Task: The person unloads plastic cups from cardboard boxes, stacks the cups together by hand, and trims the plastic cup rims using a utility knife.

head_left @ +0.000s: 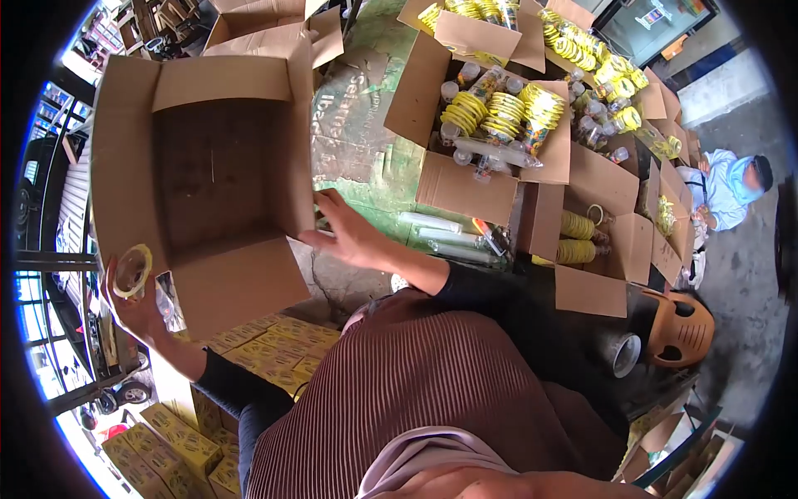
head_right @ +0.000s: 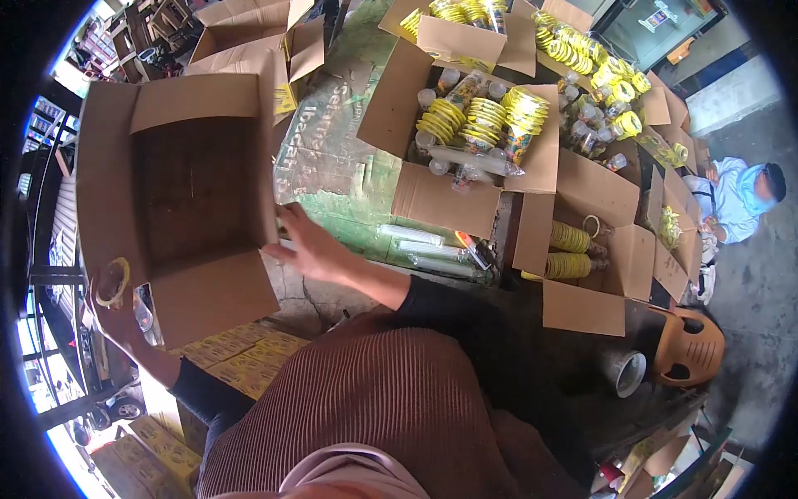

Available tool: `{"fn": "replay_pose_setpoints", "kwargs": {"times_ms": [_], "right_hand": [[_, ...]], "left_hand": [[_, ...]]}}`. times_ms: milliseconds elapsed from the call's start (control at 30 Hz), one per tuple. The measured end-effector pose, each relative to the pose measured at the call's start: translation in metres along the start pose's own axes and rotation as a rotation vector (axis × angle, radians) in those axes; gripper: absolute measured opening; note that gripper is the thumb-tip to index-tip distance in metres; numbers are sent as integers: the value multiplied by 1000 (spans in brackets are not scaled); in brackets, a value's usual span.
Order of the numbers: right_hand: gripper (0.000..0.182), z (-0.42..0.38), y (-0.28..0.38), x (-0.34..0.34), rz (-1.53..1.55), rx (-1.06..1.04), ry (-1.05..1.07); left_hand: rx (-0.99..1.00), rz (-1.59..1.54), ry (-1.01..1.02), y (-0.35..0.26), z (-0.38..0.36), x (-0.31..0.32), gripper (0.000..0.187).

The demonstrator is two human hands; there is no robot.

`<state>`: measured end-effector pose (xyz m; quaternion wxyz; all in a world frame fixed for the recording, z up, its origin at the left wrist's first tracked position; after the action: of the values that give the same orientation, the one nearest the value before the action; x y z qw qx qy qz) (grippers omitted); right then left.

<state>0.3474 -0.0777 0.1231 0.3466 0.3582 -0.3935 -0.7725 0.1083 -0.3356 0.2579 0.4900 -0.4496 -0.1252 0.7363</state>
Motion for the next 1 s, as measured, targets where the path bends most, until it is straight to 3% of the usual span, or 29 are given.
{"fn": "replay_pose_setpoints", "kwargs": {"times_ms": [67, 100, 133, 167, 233, 300, 567, 633, 733, 867, 1000], "right_hand": [[60, -18, -36, -13, -86, 142, 47], [56, -34, -75, -16, -405, 74, -63], [53, -37, -94, -36, -419, 53, -110], [52, -43, -112, -55, -666, 76, -113], [53, -41, -125, -93, -827, 210, -118], [50, -37, -132, -114, -1104, 182, -59], [44, 19, -157, -147, -1202, 427, 121], [34, 26, -160, -158, -1200, 467, 115], [22, 15, -175, -186, -1202, 496, 33], [23, -5, -151, -219, -775, 463, -275], [22, -12, -135, -224, -691, 396, -300]], "left_hand": [[105, -52, 49, -3, -10, 12, 60], [71, -38, 80, -15, -18, 23, 59], [84, 27, 118, -18, -20, 31, 58], [69, 70, 128, -24, -26, 41, 58], [72, 167, 136, -25, -37, 57, 60], [98, 210, 119, -20, -41, 63, 62], [10, 209, 108, -15, -51, 56, 60], [15, 221, 99, -16, -54, 54, 60], [4, 206, 85, -11, -59, 51, 62], [-58, 155, 78, -10, -64, 48, 63], [-59, 108, 81, -11, -65, 50, 63]]}}
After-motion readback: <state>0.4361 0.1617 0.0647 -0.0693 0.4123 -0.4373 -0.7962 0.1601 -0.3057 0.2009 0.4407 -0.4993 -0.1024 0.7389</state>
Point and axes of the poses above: each hand's wrist, its own z-axis towards the middle knuckle, its own x-axis out of the palm, y = z × x, the point moved 2 cm from there along z, towards the middle knuckle, and after that the axes turned 12 degrees about -x, right-handed, at the moved point
